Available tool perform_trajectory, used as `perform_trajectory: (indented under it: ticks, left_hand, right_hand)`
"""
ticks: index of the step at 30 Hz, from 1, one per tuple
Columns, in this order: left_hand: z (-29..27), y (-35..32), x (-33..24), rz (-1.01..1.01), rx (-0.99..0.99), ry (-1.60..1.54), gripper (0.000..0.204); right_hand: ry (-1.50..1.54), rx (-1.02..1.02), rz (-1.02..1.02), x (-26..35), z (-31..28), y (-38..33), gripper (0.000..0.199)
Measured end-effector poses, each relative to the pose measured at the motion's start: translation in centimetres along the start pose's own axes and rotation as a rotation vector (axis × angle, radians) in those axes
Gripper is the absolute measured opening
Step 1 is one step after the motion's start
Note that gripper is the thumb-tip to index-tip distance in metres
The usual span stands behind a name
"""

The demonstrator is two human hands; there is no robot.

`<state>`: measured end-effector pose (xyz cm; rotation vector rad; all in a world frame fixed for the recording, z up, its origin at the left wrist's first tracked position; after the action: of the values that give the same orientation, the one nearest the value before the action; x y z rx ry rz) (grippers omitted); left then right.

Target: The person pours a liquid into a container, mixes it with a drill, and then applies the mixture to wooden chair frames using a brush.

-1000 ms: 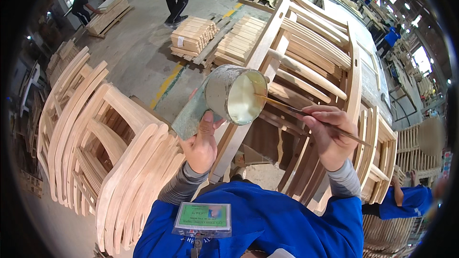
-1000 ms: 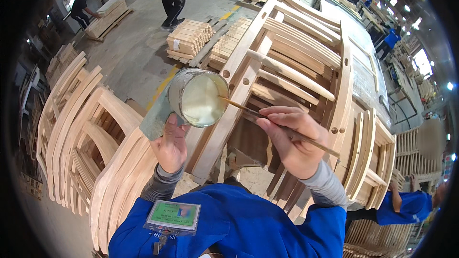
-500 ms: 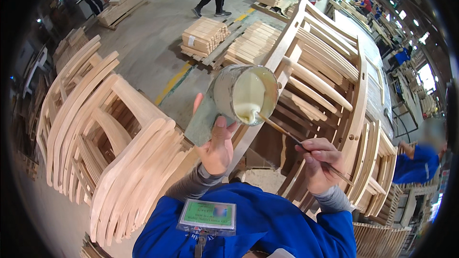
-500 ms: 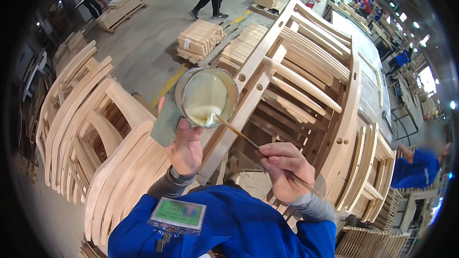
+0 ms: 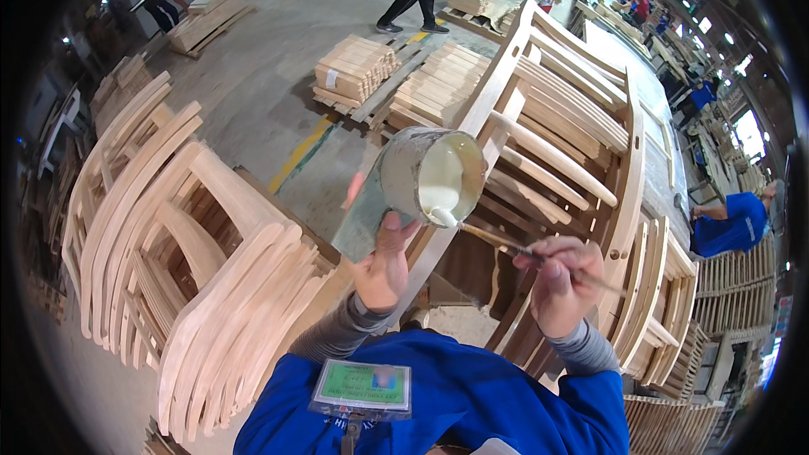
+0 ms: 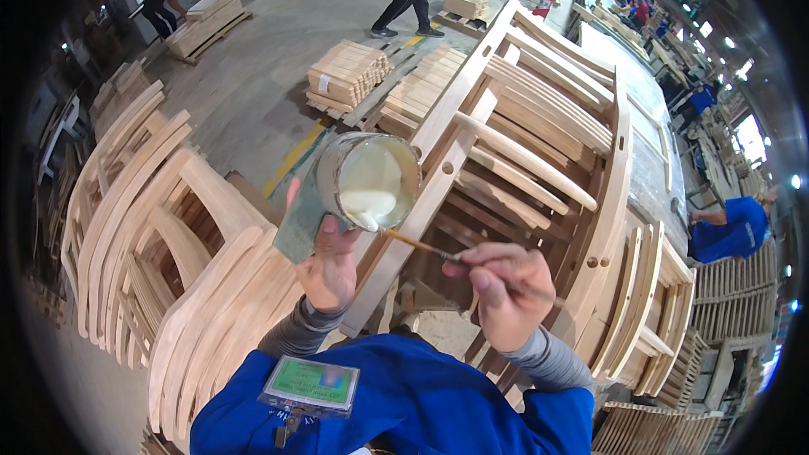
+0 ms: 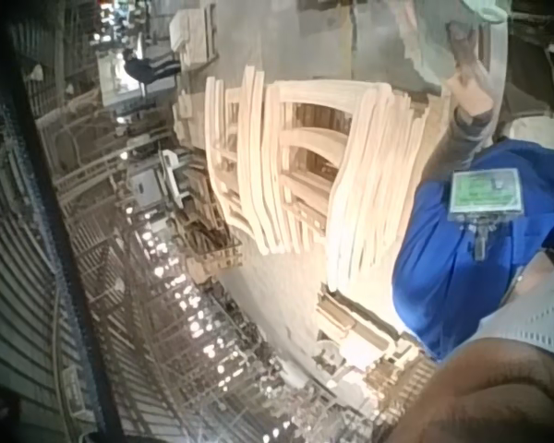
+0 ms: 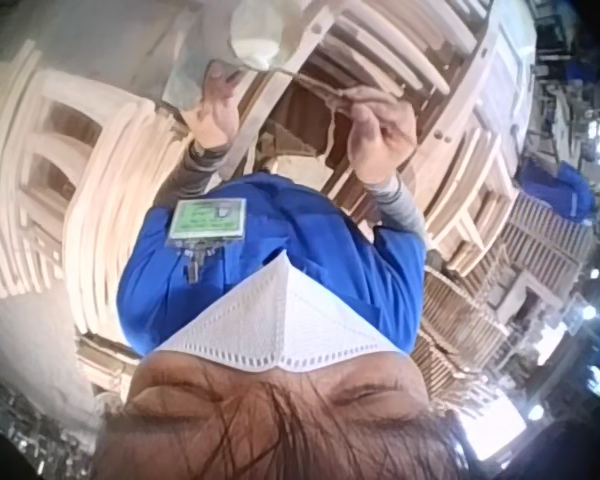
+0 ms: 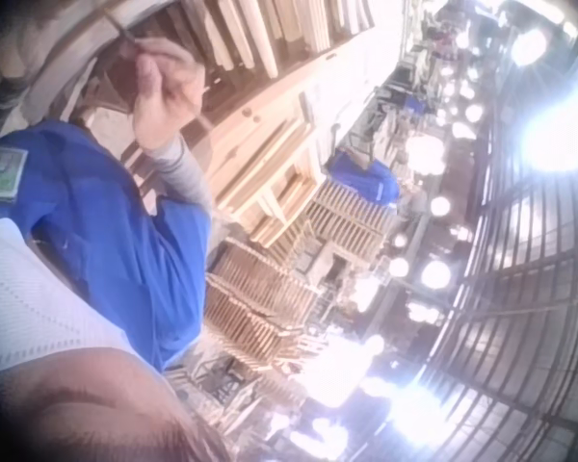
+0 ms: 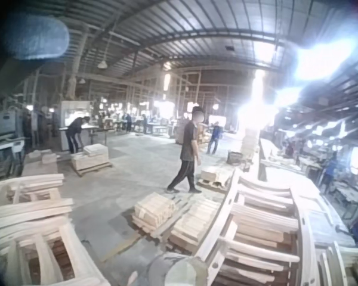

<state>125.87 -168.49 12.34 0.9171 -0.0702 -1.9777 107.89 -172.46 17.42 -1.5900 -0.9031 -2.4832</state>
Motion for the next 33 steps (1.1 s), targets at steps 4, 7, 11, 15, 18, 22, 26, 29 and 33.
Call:
perform_trajectory:
  ticks: [4, 7, 11, 15, 18, 22, 26, 29, 33]
  left_hand:
    - [-0.4, 0.9, 1.0, -0.117, -0.031, 0.029, 0.055]
    - [-1.0, 2.3, 1.0, -0.215, -0.073, -0.071, 0.054]
    - [-1.2, 3.1, 1.8, -0.235, -0.150, -0.116, 0.055]
    - [-1.5, 3.6, 2.1, -0.209, -0.143, -0.066, 0.055]
    - [-1.4, 3.8, 2.0, -0.206, -0.194, -0.038, 0.055]
    - [-1.8, 4.1, 2.1, -0.189, -0.228, 0.022, 0.056]
    - [-1.7, 4.4, 2.3, -0.171, -0.212, 0.040, 0.056]
    - [-1.6, 4.4, 2.5, -0.169, -0.231, 0.048, 0.055]
    - [-1.7, 4.5, 2.7, -0.164, -0.227, 0.057, 0.055]
  right_hand:
    - [-0.013, -0.125, 0.428, 0.1, -1.2, 4.7, 0.011]
    - [-0.152, -0.027, 0.404, 0.4, -3.1, 10.9, 0.010]
    - [-0.152, -0.014, 0.202, 1.3, -8.0, 22.9, 0.018]
    - [-0.569, -0.092, 0.200, -0.7, -12.7, 32.2, 0.020]
    - [-0.654, -0.081, 0.317, -3.3, -14.2, 35.1, 0.020]
    - [-0.586, -0.057, 0.332, -5.3, -14.8, 36.4, 0.022]
    - [-0.559, -0.056, 0.341, -5.9, -15.6, 37.0, 0.022]
    - [-0.507, -0.058, 0.349, -6.1, -16.0, 37.3, 0.023]
    - [-0.430, -0.060, 0.338, -5.9, -16.5, 37.7, 0.024]
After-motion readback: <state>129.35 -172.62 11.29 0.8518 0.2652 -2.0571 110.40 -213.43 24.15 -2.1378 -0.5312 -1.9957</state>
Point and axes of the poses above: each hand's wrist, its own y-axis towards the middle knuckle, its own z-axis out of the palm, x = y × z, the point moved 2 cm from there along y, towards the middle knuckle, and after that the axes turned 11 degrees about z, right-handed, at the moved point
